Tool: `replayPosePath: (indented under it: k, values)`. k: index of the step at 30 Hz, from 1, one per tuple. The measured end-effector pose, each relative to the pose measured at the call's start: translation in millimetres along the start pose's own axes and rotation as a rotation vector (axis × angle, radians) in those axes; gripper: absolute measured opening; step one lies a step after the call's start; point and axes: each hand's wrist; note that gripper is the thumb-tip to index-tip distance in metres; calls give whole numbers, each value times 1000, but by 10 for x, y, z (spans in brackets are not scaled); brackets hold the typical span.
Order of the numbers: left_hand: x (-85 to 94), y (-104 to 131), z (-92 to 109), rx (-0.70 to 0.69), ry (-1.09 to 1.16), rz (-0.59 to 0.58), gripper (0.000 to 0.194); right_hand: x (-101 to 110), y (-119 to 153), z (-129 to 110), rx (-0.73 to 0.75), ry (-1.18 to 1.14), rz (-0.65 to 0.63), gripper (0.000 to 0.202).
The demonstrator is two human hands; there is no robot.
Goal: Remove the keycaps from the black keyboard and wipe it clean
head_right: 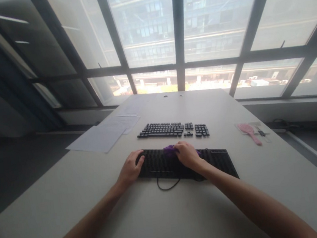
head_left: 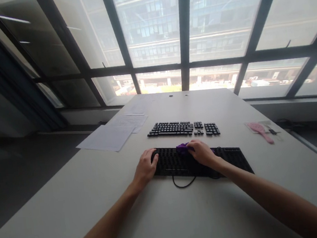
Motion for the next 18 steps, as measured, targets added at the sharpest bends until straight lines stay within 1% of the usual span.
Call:
replayPosePath:
  k: [3,5,7,8,10,12,13,14,15,18]
  values:
    - [-23,6,-38,28,40,1,40,45,-168,94,-65,46,96,21]
    - [-23,-15,-49,48,63,11,41,111,-258,129,-107,53,203,22]
    - [-12,-46,-56,86,91,18,41,139,-295,109,-107,39,283,22]
    - [-3,-60,-59,105,106,19,41,129,-288,77,-87,21,294,22]
    - [22,-80,-65,132,134,23,40,55,-229,-14,-18,-33,236,21]
    - [51,-86,-69,143,155,35,38,-68,-131,-119,53,-81,124,21]
    - [66,-84,-71,149,161,39,37,-137,-81,-169,71,-95,55,21]
    - [79,-80,-72,158,165,43,35,-204,-37,-217,65,-94,12,22]
    - [91,-75,-72,168,167,44,34,-266,-2,-265,36,-84,7,23]
    - [111,-63,-68,185,165,44,31,-408,42,-433,-93,-98,65,24]
Point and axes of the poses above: each hand's wrist, its own y-axis away from the middle knuckle, its own x-axis out of the back of the hand, z = x × y, and after that the axes turned 11 degrees about z, right-handed
